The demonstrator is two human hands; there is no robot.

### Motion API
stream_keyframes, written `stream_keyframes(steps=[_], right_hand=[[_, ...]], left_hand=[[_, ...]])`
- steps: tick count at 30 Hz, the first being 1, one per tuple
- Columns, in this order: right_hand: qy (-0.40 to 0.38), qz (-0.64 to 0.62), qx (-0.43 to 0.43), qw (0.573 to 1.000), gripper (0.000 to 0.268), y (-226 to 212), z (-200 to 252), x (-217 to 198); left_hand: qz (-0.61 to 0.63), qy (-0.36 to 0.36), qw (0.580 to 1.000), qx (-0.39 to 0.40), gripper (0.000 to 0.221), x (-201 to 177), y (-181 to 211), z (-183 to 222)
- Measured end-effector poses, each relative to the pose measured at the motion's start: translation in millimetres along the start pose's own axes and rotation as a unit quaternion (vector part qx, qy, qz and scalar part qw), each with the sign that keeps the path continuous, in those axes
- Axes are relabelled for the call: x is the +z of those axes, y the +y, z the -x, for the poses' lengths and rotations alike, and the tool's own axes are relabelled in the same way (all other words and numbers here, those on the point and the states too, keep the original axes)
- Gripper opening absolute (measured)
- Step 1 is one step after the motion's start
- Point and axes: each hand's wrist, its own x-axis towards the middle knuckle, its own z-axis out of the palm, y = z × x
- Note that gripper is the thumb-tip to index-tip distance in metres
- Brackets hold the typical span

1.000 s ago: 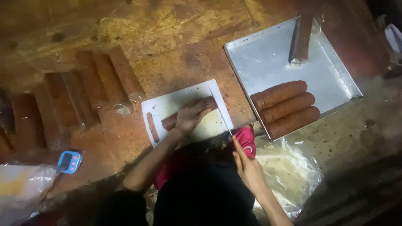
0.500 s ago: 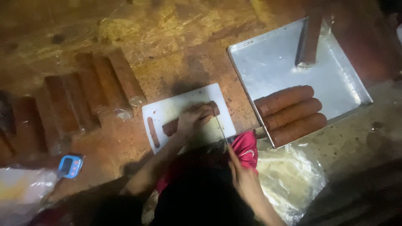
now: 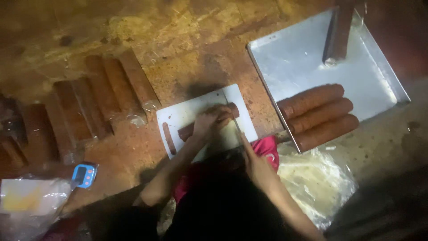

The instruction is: Cutting long cylindrical food items into smaller pieces and arranging them in a tray.

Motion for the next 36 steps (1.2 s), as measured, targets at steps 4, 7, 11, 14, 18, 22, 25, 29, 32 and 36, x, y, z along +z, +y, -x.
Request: stream_keyframes(steps=[4, 7, 11, 14, 18, 22, 25, 29, 32, 36], right_hand=[[0.095, -0.077, -0.110, 0.986, 0.063, 6, -52, 17], [0.084, -0.069, -0.083, 0.991, 0.065, 15, -19, 25], [0.063, -0.028, -0.029, 0.997, 0.069, 33, 22, 35], [0.071, -0.095, -0.076, 0.990, 0.065, 17, -19, 35], [0.085, -0.093, -0.085, 0.988, 0.063, 33, -8, 50], [0.082, -0.035, -0.030, 0.996, 0.067, 52, 54, 48], [0.108, -0.009, -0.020, 0.994, 0.069, 55, 69, 47], [0.112, 0.007, -0.015, 0.994, 0.067, 47, 71, 48], [0.118, 0.022, -0.010, 0.993, 0.065, 40, 68, 45], [0.101, 0.024, -0.018, 0.994, 0.070, 33, 71, 41]], left_hand=[[-0.021, -0.015, 0.992, 0.127, 0.032, 28, -61, 5], [-0.068, 0.036, 0.960, 0.269, 0.026, 28, -53, 8], [0.011, -0.214, 0.962, -0.171, 0.050, -17, 15, -7], [-0.042, -0.188, 0.974, -0.114, 0.055, -13, 5, -2], [0.026, -0.229, 0.969, -0.088, 0.054, -38, 28, -3], [0.016, -0.259, 0.959, -0.114, 0.049, -48, 19, 7], [0.008, -0.191, 0.978, -0.079, 0.050, -37, 2, 13], [-0.029, -0.135, 0.988, -0.070, 0.043, -19, -15, 25], [-0.094, -0.094, 0.991, 0.032, 0.041, -14, -24, 26], [-0.076, -0.060, 0.995, 0.034, 0.036, -16, -14, 19]])
